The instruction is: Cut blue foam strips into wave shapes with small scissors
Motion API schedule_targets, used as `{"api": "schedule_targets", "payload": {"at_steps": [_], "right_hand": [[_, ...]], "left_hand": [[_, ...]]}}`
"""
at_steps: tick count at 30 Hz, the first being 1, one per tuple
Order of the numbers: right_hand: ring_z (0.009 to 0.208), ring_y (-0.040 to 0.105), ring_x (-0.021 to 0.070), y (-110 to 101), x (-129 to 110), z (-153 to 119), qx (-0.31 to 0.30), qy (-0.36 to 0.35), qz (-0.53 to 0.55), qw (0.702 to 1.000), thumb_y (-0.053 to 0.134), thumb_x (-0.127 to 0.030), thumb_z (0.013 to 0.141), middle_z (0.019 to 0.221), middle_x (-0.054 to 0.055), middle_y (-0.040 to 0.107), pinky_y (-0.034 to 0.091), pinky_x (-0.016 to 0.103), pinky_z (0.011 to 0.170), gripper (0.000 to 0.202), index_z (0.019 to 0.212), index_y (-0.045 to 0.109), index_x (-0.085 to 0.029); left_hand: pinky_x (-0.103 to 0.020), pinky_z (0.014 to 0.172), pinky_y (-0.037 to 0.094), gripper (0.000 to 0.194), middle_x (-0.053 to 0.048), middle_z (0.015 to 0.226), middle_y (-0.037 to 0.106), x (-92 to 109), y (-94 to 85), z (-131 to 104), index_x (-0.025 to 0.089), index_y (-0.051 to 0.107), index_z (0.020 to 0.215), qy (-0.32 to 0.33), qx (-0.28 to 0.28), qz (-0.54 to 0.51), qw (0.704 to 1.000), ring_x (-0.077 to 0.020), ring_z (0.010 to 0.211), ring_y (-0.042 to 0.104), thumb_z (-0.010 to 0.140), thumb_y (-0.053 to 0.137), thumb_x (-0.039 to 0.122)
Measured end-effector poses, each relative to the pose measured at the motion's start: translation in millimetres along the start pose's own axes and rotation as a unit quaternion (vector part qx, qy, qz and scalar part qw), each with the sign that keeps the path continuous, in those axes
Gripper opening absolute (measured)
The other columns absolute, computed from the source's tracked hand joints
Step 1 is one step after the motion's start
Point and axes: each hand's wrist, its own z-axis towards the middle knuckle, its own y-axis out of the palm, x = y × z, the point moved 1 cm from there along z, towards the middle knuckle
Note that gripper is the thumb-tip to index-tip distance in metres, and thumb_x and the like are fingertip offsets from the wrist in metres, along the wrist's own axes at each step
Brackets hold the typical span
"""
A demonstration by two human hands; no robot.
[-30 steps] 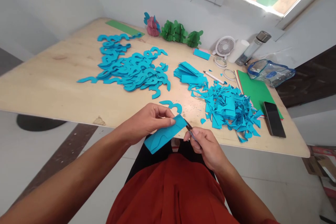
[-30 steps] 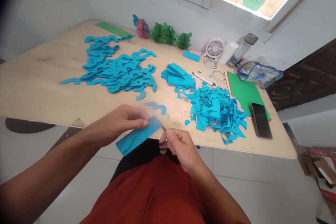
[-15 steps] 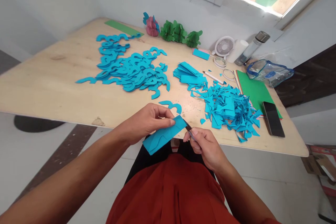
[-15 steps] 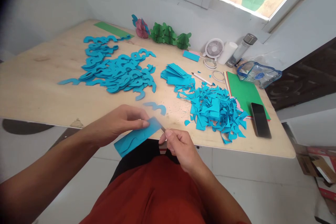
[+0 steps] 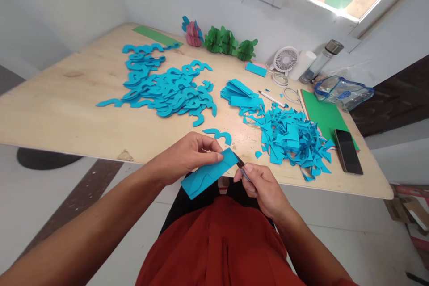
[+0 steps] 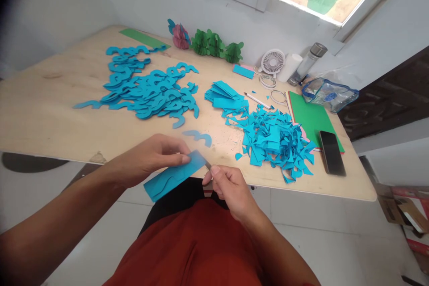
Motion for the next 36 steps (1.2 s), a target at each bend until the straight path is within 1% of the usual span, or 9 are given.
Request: {"api": "schedule_targets", "payload": {"at_steps": [10, 14, 20, 26, 31, 36], "right_hand": [[0.043, 0.019, 0.007, -2.4, 0.8, -0.3, -0.002, -0.009, -0.017, 1.0, 0.054, -0.056, 0.087, 0.046, -0.009, 0.029, 0.014, 0.024, 0.042, 0.047, 0.073, 0.066, -0.013], [0.043, 0.019, 0.0072, -2.7, 0.5, -0.8, 0.004, -0.007, -0.027, 1.0, 0.054, -0.058, 0.087, 0.047, -0.008, 0.029, 0.014, 0.024, 0.042, 0.048, 0.072, 0.066, -0.013], [0.043, 0.019, 0.0079, -1.9, 1.6, -1.2, 0.013, -0.017, -0.04, 0.999, 0.053, -0.059, 0.087, 0.047, -0.008, 0.028, 0.014, 0.024, 0.042, 0.049, 0.072, 0.066, -0.014], [0.044, 0.022, 0.0082, -4.4, 3.5, -1.0, 0.016, -0.027, -0.061, 0.998, 0.054, -0.059, 0.087, 0.047, -0.008, 0.029, 0.015, 0.024, 0.042, 0.049, 0.071, 0.067, -0.014], [0.044, 0.021, 0.0082, -5.0, 2.1, -2.1, 0.015, -0.031, -0.073, 0.997, 0.054, -0.058, 0.087, 0.048, -0.007, 0.029, 0.016, 0.024, 0.042, 0.049, 0.069, 0.067, -0.014], [0.044, 0.022, 0.0082, -4.9, 1.0, -2.9, 0.014, -0.031, -0.081, 0.996, 0.054, -0.06, 0.086, 0.047, -0.007, 0.031, 0.017, 0.024, 0.043, 0.051, 0.068, 0.066, -0.014]], "left_hand": [[-0.024, 0.053, 0.038, 0.021, 0.0, 0.061, 0.057, 2.6, -0.7, 0.0, 0.018, 0.064, 0.058, 0.0, -0.005, -0.002, 1.0, -0.0136, 0.06, 0.048, 0.068, 0.067, 0.037], [-0.024, 0.053, 0.038, 0.02, 0.001, 0.061, 0.057, -0.1, -1.1, 2.0, 0.018, 0.065, 0.06, 0.004, -0.007, 0.0, 1.0, -0.0134, 0.06, 0.048, 0.068, 0.067, 0.036], [-0.024, 0.05, 0.035, 0.021, 0.003, 0.058, 0.055, -3.8, -0.5, 3.5, 0.018, 0.064, 0.06, 0.006, -0.003, -0.005, 1.0, -0.0121, 0.055, 0.045, 0.068, 0.068, 0.037], [-0.024, 0.052, 0.037, 0.02, 0.002, 0.06, 0.059, -4.7, -1.1, 2.3, 0.018, 0.066, 0.063, -0.005, -0.009, 0.0, 1.0, -0.0131, 0.056, 0.05, 0.068, 0.068, 0.037], [-0.025, 0.051, 0.037, 0.02, 0.002, 0.06, 0.059, -7.2, -2.4, 2.9, 0.019, 0.067, 0.065, 0.001, -0.018, 0.006, 1.0, -0.0134, 0.056, 0.05, 0.07, 0.067, 0.038], [-0.026, 0.053, 0.041, 0.021, 0.001, 0.062, 0.062, -6.1, -2.8, 3.3, 0.019, 0.067, 0.065, 0.001, -0.018, 0.022, 1.0, -0.0149, 0.058, 0.054, 0.069, 0.066, 0.039]]}}
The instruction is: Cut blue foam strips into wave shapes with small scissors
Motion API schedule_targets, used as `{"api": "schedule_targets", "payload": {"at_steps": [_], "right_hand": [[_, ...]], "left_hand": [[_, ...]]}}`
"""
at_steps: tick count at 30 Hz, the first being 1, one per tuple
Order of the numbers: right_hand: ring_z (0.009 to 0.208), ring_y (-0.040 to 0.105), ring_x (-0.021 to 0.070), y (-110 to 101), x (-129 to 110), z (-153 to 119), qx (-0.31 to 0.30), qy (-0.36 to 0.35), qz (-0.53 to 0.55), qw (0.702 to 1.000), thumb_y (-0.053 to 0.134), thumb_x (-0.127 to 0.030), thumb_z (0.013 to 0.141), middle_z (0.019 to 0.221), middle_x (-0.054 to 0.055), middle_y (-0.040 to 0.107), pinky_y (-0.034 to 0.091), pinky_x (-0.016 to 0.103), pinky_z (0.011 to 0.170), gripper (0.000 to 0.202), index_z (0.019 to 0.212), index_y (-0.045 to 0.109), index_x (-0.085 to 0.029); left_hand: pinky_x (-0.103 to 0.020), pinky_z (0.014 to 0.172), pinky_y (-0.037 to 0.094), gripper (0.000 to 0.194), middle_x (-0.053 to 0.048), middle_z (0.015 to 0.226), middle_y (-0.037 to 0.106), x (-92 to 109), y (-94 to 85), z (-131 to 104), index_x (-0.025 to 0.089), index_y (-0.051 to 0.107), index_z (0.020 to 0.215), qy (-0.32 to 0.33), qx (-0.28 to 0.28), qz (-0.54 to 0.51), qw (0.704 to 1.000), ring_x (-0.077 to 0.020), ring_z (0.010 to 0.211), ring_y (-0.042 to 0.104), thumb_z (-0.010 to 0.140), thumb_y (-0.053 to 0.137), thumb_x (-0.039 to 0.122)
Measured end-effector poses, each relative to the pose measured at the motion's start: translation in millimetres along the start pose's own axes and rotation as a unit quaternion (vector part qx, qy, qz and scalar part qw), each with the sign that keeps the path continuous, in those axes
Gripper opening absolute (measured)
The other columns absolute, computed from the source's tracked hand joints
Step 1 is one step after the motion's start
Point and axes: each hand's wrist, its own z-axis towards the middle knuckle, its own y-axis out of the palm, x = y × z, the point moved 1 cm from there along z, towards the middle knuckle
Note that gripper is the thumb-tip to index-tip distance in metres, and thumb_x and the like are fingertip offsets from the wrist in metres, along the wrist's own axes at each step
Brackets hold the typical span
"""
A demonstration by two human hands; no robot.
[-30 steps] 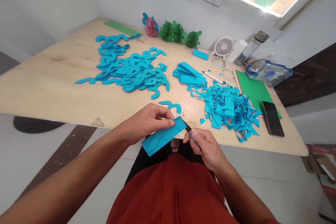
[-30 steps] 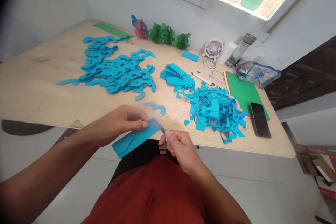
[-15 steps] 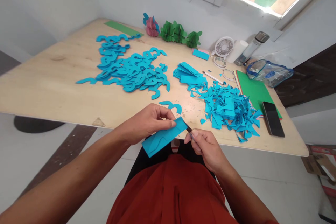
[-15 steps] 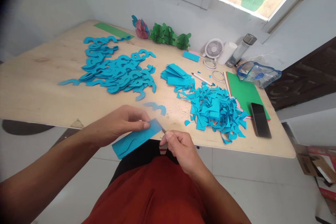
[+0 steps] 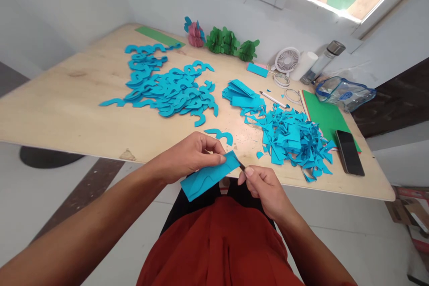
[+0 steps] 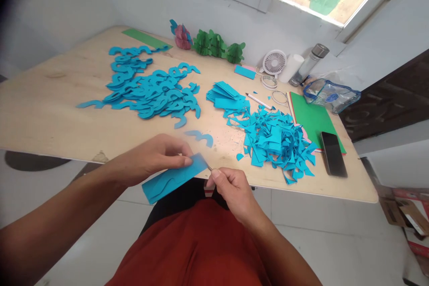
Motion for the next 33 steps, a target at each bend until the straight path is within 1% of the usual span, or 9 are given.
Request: {"api": "schedule_targets", "payload": {"at_steps": [5, 10, 15, 19, 24, 29, 33], "right_hand": [[0.044, 0.022, 0.0083, -2.1, 1.2, -1.2, -0.009, 0.002, -0.006, 1.0, 0.054, -0.06, 0.087, 0.047, -0.007, 0.031, 0.018, 0.024, 0.043, 0.05, 0.067, 0.066, -0.015], [0.044, 0.022, 0.0082, -1.4, 1.6, -3.0, -0.002, -0.002, -0.007, 1.0, 0.054, -0.059, 0.087, 0.047, -0.007, 0.032, 0.018, 0.024, 0.043, 0.051, 0.067, 0.066, -0.014], [0.045, 0.02, 0.0081, -3.1, 2.1, -4.3, 0.008, -0.006, -0.013, 1.0, 0.054, -0.057, 0.088, 0.047, -0.007, 0.03, 0.017, 0.024, 0.042, 0.05, 0.066, 0.066, -0.015], [0.045, 0.019, 0.0081, -6.5, -0.8, -4.8, -0.003, -0.005, -0.016, 1.0, 0.053, -0.058, 0.088, 0.048, -0.007, 0.03, 0.016, 0.025, 0.043, 0.05, 0.068, 0.066, -0.015], [0.046, 0.018, 0.0083, -8.4, -6.1, -6.7, -0.022, -0.001, -0.03, 0.999, 0.051, -0.059, 0.089, 0.05, -0.007, 0.029, 0.016, 0.025, 0.044, 0.051, 0.07, 0.067, -0.014], [0.046, 0.021, 0.0083, -8.6, -7.1, -6.9, -0.031, 0.002, -0.049, 0.998, 0.049, -0.059, 0.09, 0.049, -0.007, 0.03, 0.017, 0.025, 0.044, 0.052, 0.069, 0.066, -0.014], [0.046, 0.021, 0.0086, -7.8, -8.5, -6.4, -0.034, 0.004, -0.052, 0.998, 0.049, -0.06, 0.09, 0.049, -0.007, 0.029, 0.018, 0.024, 0.044, 0.052, 0.07, 0.066, -0.014]], "left_hand": [[-0.025, 0.051, 0.04, 0.02, 0.001, 0.059, 0.061, 0.2, 0.0, 0.2, 0.019, 0.068, 0.064, 0.002, -0.014, 0.008, 1.0, -0.0144, 0.057, 0.054, 0.069, 0.065, 0.038], [-0.024, 0.05, 0.039, 0.019, 0.001, 0.059, 0.062, -0.4, -0.1, 0.8, 0.018, 0.068, 0.064, -0.003, -0.019, 0.003, 1.0, -0.0137, 0.055, 0.053, 0.069, 0.066, 0.037], [-0.023, 0.049, 0.035, 0.019, 0.002, 0.057, 0.058, 6.2, 0.1, -1.7, 0.019, 0.067, 0.062, -0.014, -0.02, 0.004, 1.0, -0.0125, 0.055, 0.049, 0.068, 0.066, 0.036], [-0.024, 0.051, 0.034, 0.019, 0.002, 0.058, 0.057, 13.4, 0.4, -4.3, 0.018, 0.066, 0.061, -0.021, -0.021, 0.01, 1.0, -0.0125, 0.056, 0.047, 0.068, 0.065, 0.036], [-0.025, 0.054, 0.036, 0.021, 0.002, 0.059, 0.057, 14.9, -0.6, -5.1, 0.017, 0.065, 0.061, -0.022, -0.016, 0.01, 1.0, -0.013, 0.059, 0.048, 0.067, 0.066, 0.037], [-0.025, 0.055, 0.036, 0.019, 0.003, 0.06, 0.056, 17.3, -0.9, -4.9, 0.017, 0.065, 0.062, -0.03, -0.039, 0.022, 0.999, -0.0124, 0.059, 0.047, 0.068, 0.066, 0.035], [-0.024, 0.055, 0.036, 0.018, 0.003, 0.061, 0.056, 17.8, -0.8, -4.0, 0.017, 0.064, 0.062, -0.024, -0.055, 0.033, 0.998, -0.0119, 0.06, 0.047, 0.07, 0.065, 0.033]]}}
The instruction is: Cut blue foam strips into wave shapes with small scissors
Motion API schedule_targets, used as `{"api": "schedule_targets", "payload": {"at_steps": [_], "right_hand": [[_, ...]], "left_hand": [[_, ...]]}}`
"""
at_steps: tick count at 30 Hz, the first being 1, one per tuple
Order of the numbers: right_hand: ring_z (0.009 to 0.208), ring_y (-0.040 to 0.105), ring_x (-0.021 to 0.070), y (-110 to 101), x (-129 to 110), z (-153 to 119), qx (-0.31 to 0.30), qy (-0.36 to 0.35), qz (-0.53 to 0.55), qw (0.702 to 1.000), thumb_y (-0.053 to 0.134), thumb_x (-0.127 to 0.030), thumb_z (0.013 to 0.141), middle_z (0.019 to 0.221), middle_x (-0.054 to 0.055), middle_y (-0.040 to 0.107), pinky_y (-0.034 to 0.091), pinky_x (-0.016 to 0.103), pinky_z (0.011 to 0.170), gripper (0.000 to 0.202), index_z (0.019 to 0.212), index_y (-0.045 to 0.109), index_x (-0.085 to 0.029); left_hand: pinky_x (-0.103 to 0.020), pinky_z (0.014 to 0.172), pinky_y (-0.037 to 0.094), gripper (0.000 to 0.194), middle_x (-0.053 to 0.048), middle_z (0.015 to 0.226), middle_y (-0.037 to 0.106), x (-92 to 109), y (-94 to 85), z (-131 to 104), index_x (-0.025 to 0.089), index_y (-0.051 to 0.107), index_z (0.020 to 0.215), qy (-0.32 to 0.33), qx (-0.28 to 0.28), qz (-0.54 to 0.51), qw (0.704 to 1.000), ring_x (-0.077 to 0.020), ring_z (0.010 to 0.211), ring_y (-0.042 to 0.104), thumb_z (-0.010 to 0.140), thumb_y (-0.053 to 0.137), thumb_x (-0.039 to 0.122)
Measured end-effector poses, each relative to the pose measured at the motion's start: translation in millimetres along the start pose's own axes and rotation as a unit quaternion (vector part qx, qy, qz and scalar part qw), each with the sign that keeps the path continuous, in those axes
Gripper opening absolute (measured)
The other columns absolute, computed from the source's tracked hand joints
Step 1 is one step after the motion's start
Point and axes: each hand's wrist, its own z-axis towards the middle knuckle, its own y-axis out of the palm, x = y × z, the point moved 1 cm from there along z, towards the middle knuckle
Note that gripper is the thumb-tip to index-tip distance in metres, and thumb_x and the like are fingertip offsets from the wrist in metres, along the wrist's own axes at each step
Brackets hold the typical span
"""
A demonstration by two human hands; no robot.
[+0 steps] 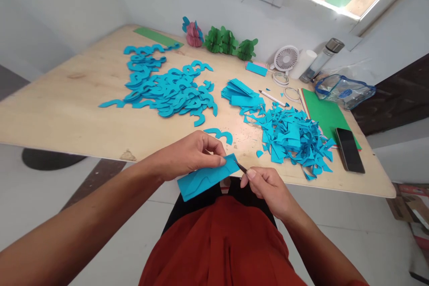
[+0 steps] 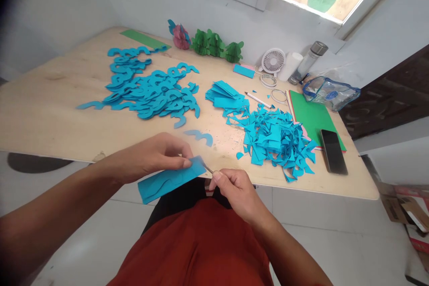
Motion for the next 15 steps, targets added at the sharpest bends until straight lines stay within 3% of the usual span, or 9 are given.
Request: {"api": "schedule_targets", "payload": {"at_steps": [15], "right_hand": [[0.045, 0.023, 0.0083, -0.4, 0.0, 1.4, 0.011, -0.008, -0.009, 1.0, 0.049, -0.059, 0.09, 0.048, -0.007, 0.03, 0.019, 0.024, 0.044, 0.052, 0.068, 0.065, -0.014]], "left_hand": [[-0.023, 0.055, 0.035, 0.015, 0.004, 0.059, 0.054, 4.2, 0.8, 0.8, 0.016, 0.062, 0.059, 0.021, -0.002, 0.01, 1.0, -0.0107, 0.059, 0.046, 0.07, 0.064, 0.025]]}}
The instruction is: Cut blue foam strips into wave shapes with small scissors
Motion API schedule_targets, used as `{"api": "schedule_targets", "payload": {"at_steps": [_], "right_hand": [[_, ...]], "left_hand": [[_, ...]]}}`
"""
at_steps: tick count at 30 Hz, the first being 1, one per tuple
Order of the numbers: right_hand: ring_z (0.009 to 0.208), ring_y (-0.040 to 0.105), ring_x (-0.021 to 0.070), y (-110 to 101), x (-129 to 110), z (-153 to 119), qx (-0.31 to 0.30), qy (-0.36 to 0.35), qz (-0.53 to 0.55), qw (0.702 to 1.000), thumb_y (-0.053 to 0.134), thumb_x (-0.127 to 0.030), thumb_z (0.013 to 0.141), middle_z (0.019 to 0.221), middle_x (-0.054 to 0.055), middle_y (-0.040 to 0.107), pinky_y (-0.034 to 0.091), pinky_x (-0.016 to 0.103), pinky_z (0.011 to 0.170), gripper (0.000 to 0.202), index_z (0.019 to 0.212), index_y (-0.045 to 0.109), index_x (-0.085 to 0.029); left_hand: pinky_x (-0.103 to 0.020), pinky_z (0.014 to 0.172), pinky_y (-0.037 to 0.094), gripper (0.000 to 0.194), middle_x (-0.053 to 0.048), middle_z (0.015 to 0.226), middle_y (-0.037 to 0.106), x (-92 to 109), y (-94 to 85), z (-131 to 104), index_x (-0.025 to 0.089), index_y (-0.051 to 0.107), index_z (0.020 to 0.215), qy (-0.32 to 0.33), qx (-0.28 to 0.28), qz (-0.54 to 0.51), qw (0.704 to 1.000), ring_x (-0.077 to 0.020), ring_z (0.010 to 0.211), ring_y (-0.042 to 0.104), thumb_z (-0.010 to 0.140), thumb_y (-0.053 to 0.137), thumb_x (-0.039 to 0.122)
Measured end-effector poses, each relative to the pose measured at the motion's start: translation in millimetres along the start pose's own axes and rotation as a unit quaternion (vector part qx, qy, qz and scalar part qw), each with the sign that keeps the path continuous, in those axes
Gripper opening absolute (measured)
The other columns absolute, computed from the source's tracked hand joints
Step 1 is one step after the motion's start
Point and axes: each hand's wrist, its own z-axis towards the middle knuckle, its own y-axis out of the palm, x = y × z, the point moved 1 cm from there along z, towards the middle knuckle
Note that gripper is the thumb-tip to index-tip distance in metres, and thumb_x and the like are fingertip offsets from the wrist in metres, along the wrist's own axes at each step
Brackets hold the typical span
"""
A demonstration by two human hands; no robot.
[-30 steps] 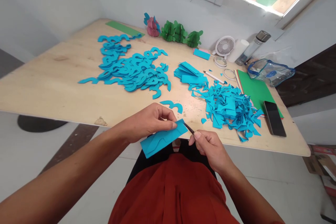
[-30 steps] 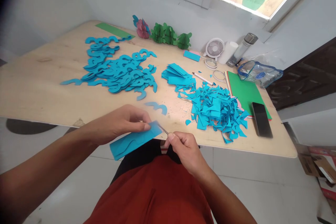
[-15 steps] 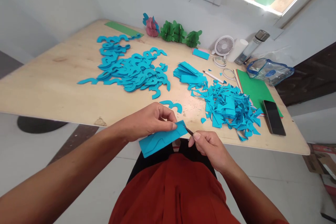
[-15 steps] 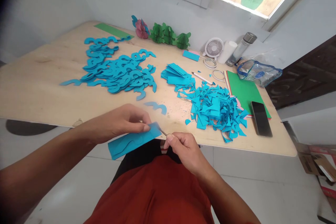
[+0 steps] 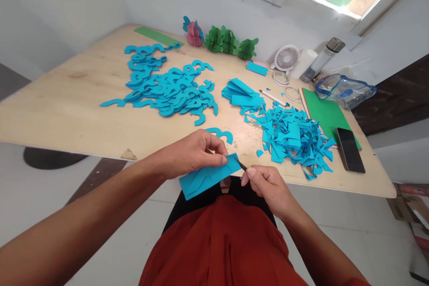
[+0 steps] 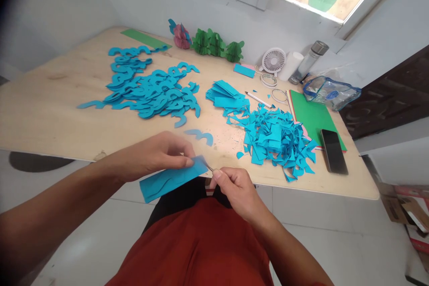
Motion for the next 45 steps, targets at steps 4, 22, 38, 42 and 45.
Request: {"api": "schedule_targets", "payload": {"at_steps": [4, 22, 38, 42, 45], "right_hand": [[0.046, 0.023, 0.0083, -0.2, -3.9, -0.8, 0.001, -0.001, -0.011, 1.0, 0.05, -0.059, 0.089, 0.048, -0.007, 0.03, 0.019, 0.024, 0.045, 0.052, 0.067, 0.064, -0.014], [0.047, 0.025, 0.0091, -5.2, -12.8, 0.6, -0.012, 0.001, -0.05, 0.999, 0.049, -0.059, 0.089, 0.049, -0.006, 0.031, 0.019, 0.025, 0.046, 0.053, 0.066, 0.065, -0.015], [0.048, 0.034, 0.0099, -10.4, -26.3, 1.1, -0.013, -0.022, -0.121, 0.992, 0.051, -0.051, 0.089, 0.051, -0.004, 0.04, 0.027, 0.025, 0.048, 0.045, 0.063, 0.062, -0.017], [0.05, 0.034, 0.0102, -12.8, -26.2, 0.6, -0.027, -0.026, -0.14, 0.99, 0.047, -0.05, 0.091, 0.052, -0.004, 0.04, 0.027, 0.025, 0.05, 0.045, 0.066, 0.063, -0.016], [0.049, 0.033, 0.0099, -14.2, -25.1, 0.0, -0.033, -0.023, -0.142, 0.989, 0.047, -0.051, 0.092, 0.052, -0.005, 0.039, 0.026, 0.025, 0.049, 0.046, 0.067, 0.063, -0.016]], "left_hand": [[-0.023, 0.056, 0.036, 0.012, 0.004, 0.06, 0.055, -0.9, -0.5, 0.6, 0.016, 0.063, 0.06, 0.006, -0.006, 0.009, 1.0, -0.0108, 0.059, 0.048, 0.07, 0.063, 0.023], [-0.025, 0.06, 0.04, 0.018, 0.001, 0.064, 0.062, 5.6, -5.6, 5.9, 0.017, 0.068, 0.067, 0.019, -0.036, 0.108, 0.993, -0.0149, 0.065, 0.053, 0.072, 0.061, 0.032], [-0.024, 0.058, 0.039, 0.019, 0.001, 0.065, 0.063, 8.9, -8.2, 5.4, 0.017, 0.068, 0.068, 0.016, -0.049, 0.134, 0.99, -0.0146, 0.065, 0.054, 0.072, 0.061, 0.034], [-0.024, 0.059, 0.04, 0.019, 0.001, 0.066, 0.063, 9.2, -9.4, 5.2, 0.017, 0.068, 0.069, 0.016, -0.049, 0.149, 0.987, -0.0149, 0.066, 0.055, 0.073, 0.06, 0.033], [-0.024, 0.059, 0.04, 0.019, 0.0, 0.067, 0.064, 9.0, -10.1, 5.0, 0.017, 0.069, 0.07, 0.02, -0.05, 0.158, 0.986, -0.015, 0.067, 0.055, 0.074, 0.059, 0.032]]}}
